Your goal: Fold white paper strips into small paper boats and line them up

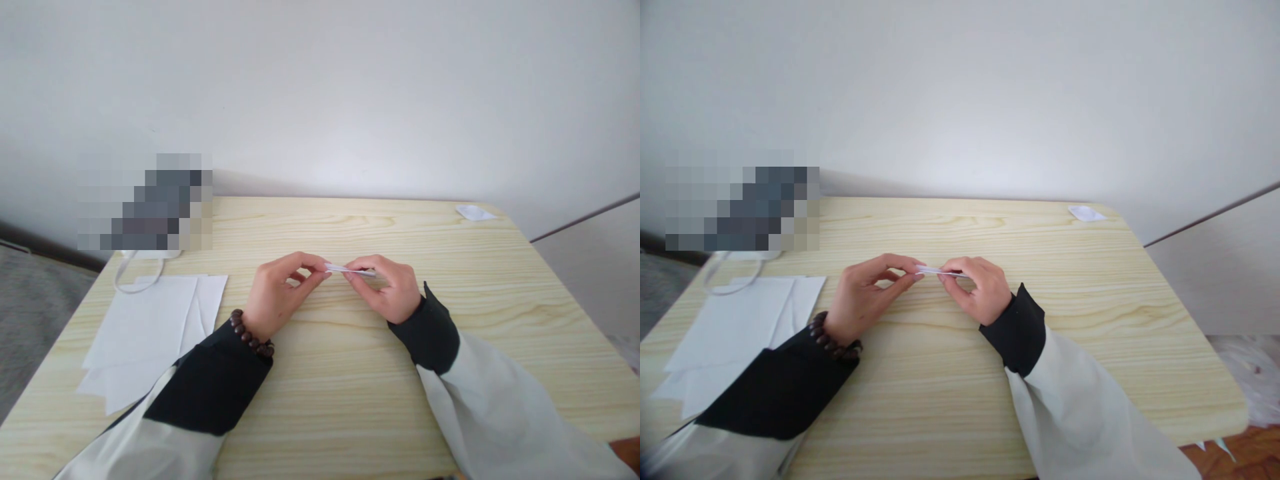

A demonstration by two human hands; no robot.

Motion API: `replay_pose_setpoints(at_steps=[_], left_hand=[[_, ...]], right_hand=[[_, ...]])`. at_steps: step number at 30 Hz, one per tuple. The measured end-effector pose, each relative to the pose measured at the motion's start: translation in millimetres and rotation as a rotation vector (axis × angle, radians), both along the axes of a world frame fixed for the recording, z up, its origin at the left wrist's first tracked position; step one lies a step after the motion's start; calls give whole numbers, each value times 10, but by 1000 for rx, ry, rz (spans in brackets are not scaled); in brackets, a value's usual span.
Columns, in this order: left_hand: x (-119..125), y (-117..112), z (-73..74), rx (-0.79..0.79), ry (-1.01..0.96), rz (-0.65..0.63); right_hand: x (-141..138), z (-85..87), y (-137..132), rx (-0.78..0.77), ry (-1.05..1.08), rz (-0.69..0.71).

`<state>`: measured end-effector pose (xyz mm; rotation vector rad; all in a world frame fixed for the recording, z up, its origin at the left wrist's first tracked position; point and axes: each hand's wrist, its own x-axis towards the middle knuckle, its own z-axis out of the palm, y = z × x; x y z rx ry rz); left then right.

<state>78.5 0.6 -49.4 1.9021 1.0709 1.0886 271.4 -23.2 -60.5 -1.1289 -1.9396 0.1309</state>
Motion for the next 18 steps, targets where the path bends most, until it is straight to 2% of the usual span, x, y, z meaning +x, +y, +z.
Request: replay_pose_setpoints(at_steps=[8,18], left_hand=[[-6,-9,-28,-5,-17,36],[-4,-19,-7,100,46,32]], right_hand=[[-3,8,-11,-20,-7,13],[3,7,-15,29,-22,37]])
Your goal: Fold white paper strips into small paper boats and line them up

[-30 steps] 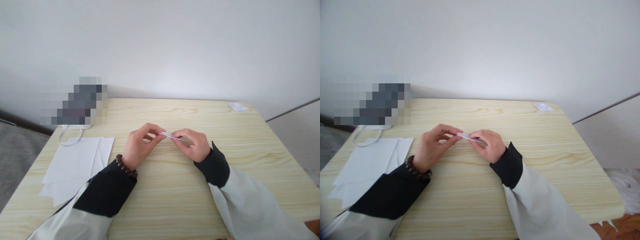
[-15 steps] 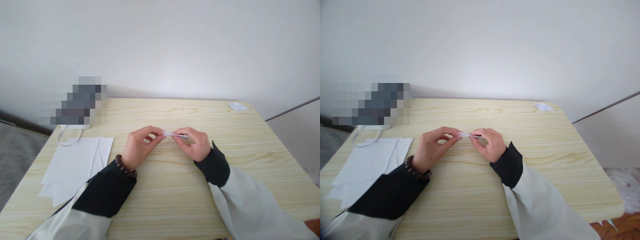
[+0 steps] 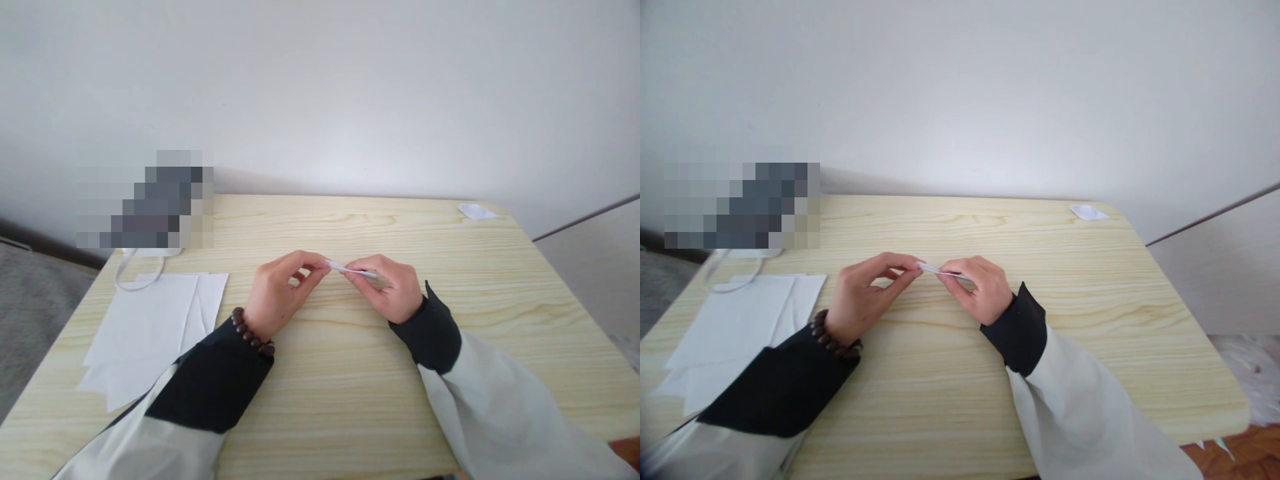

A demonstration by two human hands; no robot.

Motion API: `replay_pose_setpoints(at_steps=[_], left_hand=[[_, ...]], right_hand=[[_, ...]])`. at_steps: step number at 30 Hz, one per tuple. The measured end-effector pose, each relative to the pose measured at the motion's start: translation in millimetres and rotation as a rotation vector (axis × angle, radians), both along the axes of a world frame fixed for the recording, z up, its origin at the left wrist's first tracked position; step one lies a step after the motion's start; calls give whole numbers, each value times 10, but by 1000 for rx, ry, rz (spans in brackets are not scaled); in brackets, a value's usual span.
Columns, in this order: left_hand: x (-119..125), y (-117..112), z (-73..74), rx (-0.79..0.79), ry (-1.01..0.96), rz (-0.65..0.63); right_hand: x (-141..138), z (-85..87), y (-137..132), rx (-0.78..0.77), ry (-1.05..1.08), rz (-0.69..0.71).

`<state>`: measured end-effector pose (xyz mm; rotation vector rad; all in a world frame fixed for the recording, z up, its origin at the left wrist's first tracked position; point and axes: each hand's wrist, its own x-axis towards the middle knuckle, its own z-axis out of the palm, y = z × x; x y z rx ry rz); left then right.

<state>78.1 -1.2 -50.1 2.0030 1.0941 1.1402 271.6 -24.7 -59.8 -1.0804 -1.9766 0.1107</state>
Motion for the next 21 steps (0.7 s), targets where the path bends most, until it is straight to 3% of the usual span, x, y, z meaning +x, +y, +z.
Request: replay_pose_setpoints(at_steps=[11,21], left_hand=[[-14,7,-4,97,56,-44],[-29,23,-11,-6,39,-77]], right_hand=[[5,-9,8,4,0,12],[-10,23,23,45,-37,57]])
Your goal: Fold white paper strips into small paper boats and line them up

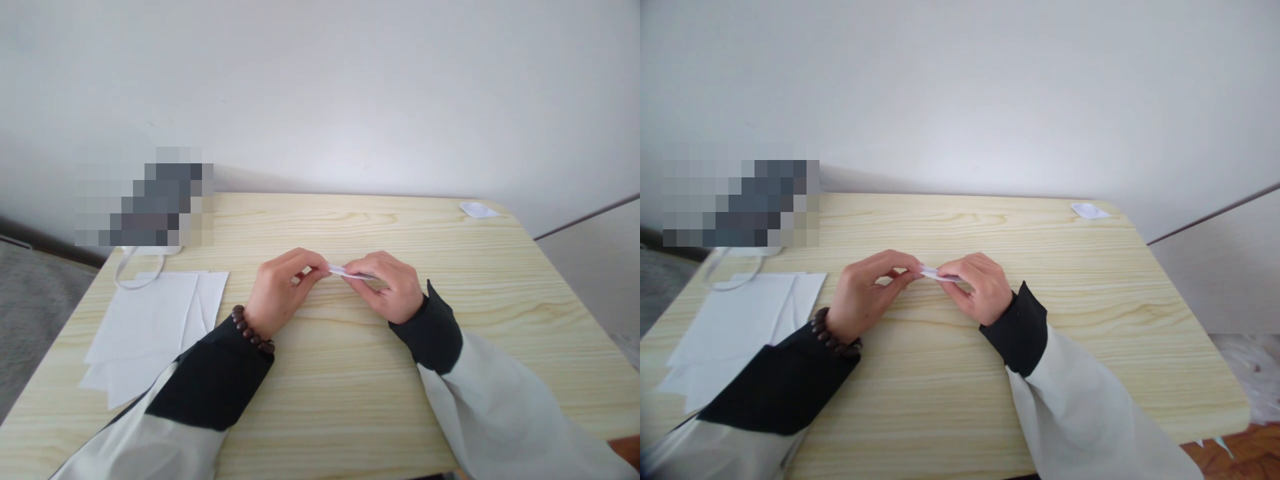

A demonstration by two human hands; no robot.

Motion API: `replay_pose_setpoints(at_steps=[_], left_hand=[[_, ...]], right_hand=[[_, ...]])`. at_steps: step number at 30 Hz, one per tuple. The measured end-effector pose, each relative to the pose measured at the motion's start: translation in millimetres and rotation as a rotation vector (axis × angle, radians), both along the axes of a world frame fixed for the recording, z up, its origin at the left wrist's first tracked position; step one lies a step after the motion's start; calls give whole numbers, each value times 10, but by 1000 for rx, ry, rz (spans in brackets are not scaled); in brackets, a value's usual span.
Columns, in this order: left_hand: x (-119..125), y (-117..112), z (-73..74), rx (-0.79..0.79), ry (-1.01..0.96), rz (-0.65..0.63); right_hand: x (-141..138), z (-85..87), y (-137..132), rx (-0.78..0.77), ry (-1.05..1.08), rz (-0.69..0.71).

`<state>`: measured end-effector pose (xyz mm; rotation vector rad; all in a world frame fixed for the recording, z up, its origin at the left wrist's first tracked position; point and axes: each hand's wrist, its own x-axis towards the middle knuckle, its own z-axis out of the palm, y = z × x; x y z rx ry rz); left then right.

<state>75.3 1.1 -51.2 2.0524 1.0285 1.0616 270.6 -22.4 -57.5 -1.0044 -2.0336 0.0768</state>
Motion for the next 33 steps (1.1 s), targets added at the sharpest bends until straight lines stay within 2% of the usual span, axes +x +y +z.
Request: replay_pose_setpoints(at_steps=[6,14,19,22,25,27,33], left_hand=[[42,1,-17,-222,-230,85],[17,-16,-8,-103,-92,93],[-9,-34,8,47,15,80],[-1,-23,18,-55,-44,67],[9,17,26,-349,-237,43],[-1,52,32,-487,-247,0],[-68,98,81,-543,-24,-93]], right_hand=[[-11,-12,-26,-115,48,-59],[-24,-14,-34,-246,117,-128],[-25,-33,-24,-520,318,-81],[-16,-61,-10,-627,417,-35],[-6,-71,-2,-566,324,-89],[-1,-64,-3,-465,221,-107],[21,-49,-6,-281,90,-99]])
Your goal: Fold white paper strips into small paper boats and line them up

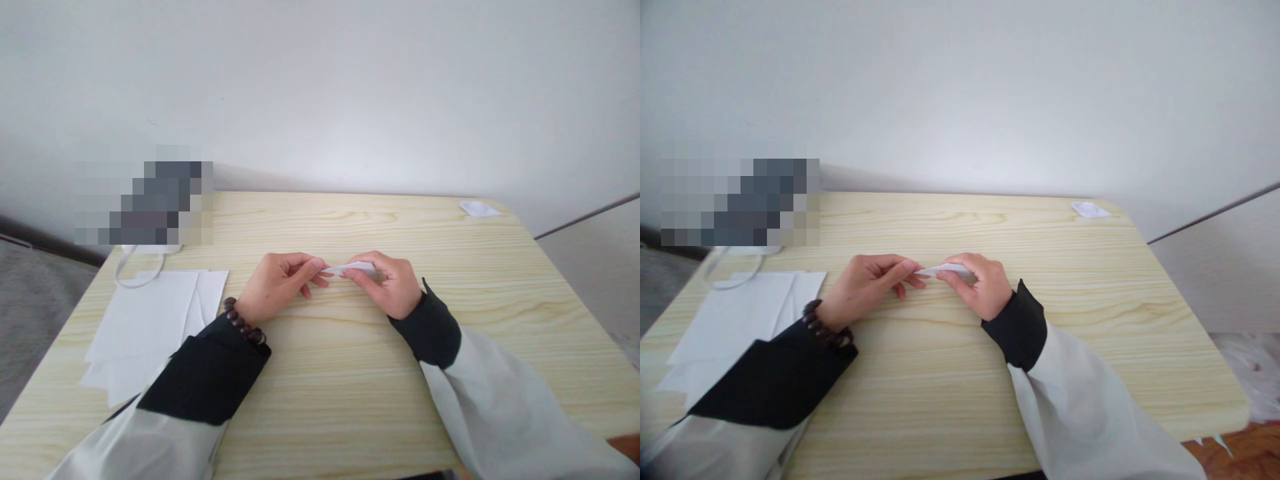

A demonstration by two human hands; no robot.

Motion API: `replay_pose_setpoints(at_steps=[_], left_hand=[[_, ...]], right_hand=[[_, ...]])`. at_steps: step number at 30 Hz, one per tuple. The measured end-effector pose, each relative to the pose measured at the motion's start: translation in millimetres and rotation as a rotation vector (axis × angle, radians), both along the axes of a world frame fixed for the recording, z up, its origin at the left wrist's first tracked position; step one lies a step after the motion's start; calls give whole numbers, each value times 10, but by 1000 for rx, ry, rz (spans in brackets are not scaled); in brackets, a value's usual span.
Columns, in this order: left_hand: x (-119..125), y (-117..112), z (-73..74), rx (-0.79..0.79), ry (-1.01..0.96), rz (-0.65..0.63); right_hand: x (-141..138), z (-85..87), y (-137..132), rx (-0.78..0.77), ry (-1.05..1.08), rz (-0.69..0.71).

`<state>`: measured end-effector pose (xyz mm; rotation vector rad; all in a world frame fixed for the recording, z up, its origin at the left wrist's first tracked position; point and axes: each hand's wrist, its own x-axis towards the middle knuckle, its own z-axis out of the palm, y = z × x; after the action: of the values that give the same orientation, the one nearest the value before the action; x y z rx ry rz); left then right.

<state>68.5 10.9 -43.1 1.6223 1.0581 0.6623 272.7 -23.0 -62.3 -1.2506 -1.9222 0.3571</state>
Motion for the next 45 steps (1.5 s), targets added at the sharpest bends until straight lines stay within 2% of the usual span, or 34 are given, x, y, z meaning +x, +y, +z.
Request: replay_pose_setpoints(at_steps=[3,9,16,19,24,26,31,34,37,41,45], left_hand=[[-4,-9,13,-10,4,-24],[25,-26,-26,22,28,10],[62,-83,-15,335,245,66],[79,-103,-3,399,288,88],[70,-72,-13,320,284,88],[56,-48,-18,252,235,89],[44,-34,-28,65,-100,51],[56,-44,-53,6,-296,18],[67,-42,-85,-18,-335,1],[69,-28,-94,-2,-302,28],[66,-28,-60,8,-257,60]], right_hand=[[7,-5,1,38,-35,-17],[-3,-5,-7,70,-36,-31],[-22,-19,-10,12,-12,-41],[-29,-33,-5,-48,-5,-65],[-31,-28,10,-232,123,-22],[-22,-16,20,-249,181,-1],[11,-27,67,-156,293,10],[15,-51,89,-267,450,16],[7,-56,90,-354,575,65],[-2,-52,67,-396,527,101],[-16,-40,42,-268,384,72]])
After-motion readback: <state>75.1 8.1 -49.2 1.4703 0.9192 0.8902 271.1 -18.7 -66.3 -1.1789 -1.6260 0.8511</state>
